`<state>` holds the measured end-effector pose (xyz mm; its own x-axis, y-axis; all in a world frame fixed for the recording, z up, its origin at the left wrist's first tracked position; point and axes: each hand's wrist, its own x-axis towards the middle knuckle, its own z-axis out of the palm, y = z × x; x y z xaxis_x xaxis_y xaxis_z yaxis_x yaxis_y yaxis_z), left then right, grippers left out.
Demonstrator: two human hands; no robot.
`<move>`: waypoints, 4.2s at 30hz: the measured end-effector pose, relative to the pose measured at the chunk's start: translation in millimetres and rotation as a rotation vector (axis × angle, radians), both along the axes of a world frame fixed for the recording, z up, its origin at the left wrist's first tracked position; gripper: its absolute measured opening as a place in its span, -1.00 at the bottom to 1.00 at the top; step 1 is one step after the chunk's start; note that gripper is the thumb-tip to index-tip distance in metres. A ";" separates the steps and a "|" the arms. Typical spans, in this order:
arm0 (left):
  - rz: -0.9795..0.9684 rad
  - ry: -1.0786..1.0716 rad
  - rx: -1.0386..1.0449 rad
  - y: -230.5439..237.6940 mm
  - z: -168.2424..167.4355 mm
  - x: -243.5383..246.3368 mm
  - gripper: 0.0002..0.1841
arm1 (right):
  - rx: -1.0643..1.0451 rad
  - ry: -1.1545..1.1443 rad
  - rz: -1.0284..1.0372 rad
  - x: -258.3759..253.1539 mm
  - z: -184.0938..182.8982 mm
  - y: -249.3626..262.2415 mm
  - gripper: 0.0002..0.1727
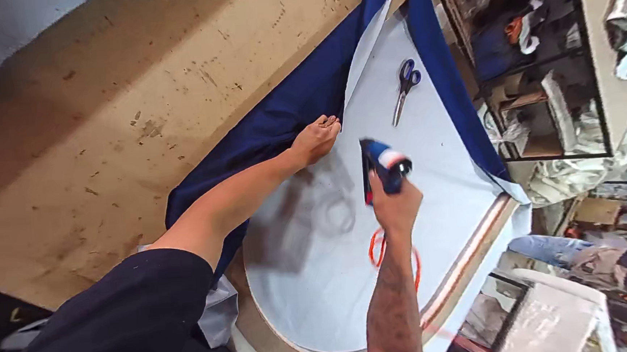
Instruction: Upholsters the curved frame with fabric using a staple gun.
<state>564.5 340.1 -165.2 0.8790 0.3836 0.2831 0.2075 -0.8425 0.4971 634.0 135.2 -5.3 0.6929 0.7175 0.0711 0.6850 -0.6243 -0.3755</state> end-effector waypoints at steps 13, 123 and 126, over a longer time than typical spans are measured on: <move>0.039 -0.055 -0.059 -2.6 -9.4 8.0 -0.62 | -0.157 -0.161 0.315 75.6 -45.9 193.2 -0.56; 0.125 0.457 -0.074 -91.2 55.8 -183.5 -0.62 | -0.160 -0.021 0.536 -103.6 -13.4 39.7 -0.65; 0.075 0.519 -0.236 -88.5 64.7 -181.7 -0.69 | -0.225 -0.035 0.580 -105.6 -17.8 61.8 -0.65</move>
<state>382.8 251.6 -100.5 0.8477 0.4510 -0.2793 0.5299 -0.6946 0.4866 528.4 197.1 -23.1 0.1857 0.9764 -0.1098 0.9457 -0.2080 -0.2498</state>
